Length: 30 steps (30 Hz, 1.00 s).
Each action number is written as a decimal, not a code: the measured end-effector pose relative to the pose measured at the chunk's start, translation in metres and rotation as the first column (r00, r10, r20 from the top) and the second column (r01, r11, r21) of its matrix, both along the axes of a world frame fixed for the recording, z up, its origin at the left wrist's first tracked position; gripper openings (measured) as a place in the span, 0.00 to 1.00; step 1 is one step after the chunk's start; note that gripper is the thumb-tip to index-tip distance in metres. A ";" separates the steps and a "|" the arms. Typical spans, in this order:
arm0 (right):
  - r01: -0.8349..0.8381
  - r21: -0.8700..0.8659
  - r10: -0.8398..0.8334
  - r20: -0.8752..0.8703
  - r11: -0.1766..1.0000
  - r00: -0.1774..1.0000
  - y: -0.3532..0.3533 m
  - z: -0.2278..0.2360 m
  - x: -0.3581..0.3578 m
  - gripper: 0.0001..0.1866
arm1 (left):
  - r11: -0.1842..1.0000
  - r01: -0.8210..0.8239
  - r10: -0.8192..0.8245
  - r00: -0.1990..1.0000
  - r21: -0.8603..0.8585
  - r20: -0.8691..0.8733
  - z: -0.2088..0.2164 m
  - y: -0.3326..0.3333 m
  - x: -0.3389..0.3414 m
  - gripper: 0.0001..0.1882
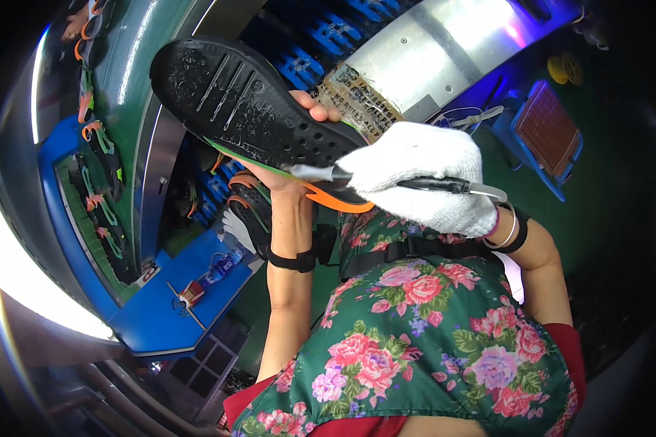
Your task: Applying adhesive or primer to the bottom of shoe soles using a brush.
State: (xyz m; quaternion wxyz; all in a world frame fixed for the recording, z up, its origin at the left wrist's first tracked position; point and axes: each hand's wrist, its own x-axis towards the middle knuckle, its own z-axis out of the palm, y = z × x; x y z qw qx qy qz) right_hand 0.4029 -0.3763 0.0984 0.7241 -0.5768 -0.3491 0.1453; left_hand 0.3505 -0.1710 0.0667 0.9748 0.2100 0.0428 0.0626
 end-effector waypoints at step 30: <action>0.018 -0.027 -0.014 0.143 0.999 0.990 -0.027 -0.004 -0.002 0.09 | 0.971 0.076 -0.115 0.980 0.229 0.163 -0.006 0.015 0.018 0.48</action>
